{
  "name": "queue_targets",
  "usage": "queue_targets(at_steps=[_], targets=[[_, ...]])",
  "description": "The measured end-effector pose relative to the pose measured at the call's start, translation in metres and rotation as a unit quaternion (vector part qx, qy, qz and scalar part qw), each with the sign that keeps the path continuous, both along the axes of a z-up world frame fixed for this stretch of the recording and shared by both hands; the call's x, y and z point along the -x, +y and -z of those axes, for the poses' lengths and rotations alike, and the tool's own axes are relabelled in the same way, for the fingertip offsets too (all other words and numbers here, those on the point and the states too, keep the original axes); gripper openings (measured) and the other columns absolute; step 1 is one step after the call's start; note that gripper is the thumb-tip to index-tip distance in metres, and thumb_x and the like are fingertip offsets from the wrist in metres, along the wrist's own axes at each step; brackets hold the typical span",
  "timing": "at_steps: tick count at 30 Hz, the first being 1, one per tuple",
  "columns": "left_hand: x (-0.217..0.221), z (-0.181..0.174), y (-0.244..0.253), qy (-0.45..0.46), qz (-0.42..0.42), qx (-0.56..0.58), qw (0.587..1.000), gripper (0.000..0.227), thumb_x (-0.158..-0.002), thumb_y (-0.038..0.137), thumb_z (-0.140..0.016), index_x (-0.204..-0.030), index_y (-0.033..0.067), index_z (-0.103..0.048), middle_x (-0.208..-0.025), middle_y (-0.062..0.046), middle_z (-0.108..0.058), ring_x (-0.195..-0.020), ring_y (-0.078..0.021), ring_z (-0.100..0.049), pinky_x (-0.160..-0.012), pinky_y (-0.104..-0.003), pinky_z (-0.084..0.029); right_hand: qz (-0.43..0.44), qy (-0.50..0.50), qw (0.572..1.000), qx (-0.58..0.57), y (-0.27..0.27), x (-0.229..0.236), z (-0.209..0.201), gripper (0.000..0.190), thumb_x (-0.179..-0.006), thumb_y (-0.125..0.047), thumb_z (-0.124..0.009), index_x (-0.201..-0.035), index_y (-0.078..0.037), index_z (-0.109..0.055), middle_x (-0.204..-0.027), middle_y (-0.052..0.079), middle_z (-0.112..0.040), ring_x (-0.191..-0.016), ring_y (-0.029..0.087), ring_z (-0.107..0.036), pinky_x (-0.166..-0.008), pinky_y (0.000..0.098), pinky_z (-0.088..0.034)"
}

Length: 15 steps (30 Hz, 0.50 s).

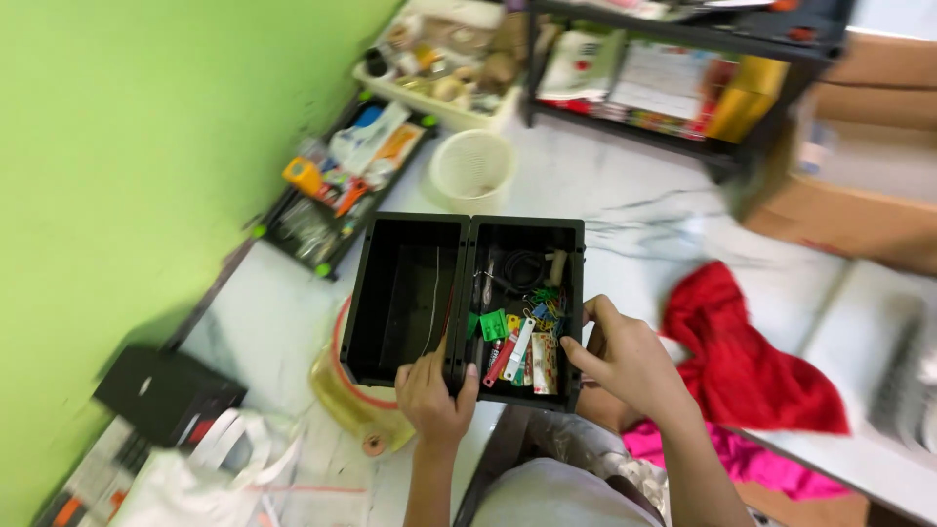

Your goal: The person organizes various items on a cluttered workspace, including folding white paper and a red cloth, and arranging them into a basket. They also handle a black toolbox, a plastic bag, and a white tote bag, placing them on the table or nearby surfaces.

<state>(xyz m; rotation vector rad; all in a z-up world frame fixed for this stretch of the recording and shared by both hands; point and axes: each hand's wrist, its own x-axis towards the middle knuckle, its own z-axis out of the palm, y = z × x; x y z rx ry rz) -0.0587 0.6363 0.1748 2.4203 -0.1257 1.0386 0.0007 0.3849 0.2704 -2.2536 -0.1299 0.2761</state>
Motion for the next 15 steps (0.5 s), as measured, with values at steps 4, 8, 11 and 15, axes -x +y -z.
queue_targets(at_steps=[4,8,11,15], targets=[[0.002,-0.006,-0.071,-0.021,0.094,0.002,0.995,0.046,-0.088,0.029,-0.071,-0.119,-0.0053,-0.067,-0.095,-0.014,-0.07,-0.086,-0.0299,-0.067,-0.079,-0.041,-0.046,0.085,-0.102,0.991,0.007,-0.077,0.055,-0.001,0.041,-0.082,-0.03,-0.075,-0.107,-0.003,-0.057,-0.058,0.013,-0.07,-0.052,0.027,-0.07,-0.053,0.0395,-0.054],[0.021,-0.025,-0.164,-0.043,0.198,-0.007,0.979,0.047,-0.087,0.028,-0.072,-0.119,-0.0055,-0.067,-0.097,-0.013,-0.07,-0.085,-0.0283,-0.066,-0.078,-0.041,-0.046,0.211,-0.11,0.971,-0.001,-0.164,0.132,-0.017,0.041,-0.08,-0.027,-0.076,-0.106,-0.002,-0.057,-0.061,0.014,-0.069,-0.05,0.027,-0.07,-0.051,0.0392,-0.052],[0.048,-0.046,-0.241,-0.05,0.283,-0.006,0.958,0.046,-0.087,0.027,-0.072,-0.119,-0.0057,-0.067,-0.097,-0.012,-0.071,-0.081,-0.026,-0.066,-0.075,-0.039,-0.045,0.295,-0.103,0.95,-0.007,-0.23,0.2,-0.028,0.039,-0.08,-0.025,-0.077,-0.105,-0.002,-0.057,-0.062,0.013,-0.07,-0.051,0.025,-0.071,-0.053,0.0371,-0.055],[0.098,-0.065,-0.348,-0.068,0.402,0.018,0.913,0.045,-0.088,0.025,-0.071,-0.12,-0.0068,-0.067,-0.095,-0.011,-0.073,-0.074,-0.0235,-0.064,-0.07,-0.037,-0.044,0.391,-0.156,0.907,0.02,-0.304,0.302,-0.047,0.036,-0.08,-0.021,-0.077,-0.104,-0.002,-0.058,-0.066,0.013,-0.071,-0.057,0.023,-0.072,-0.055,0.0354,-0.055]])
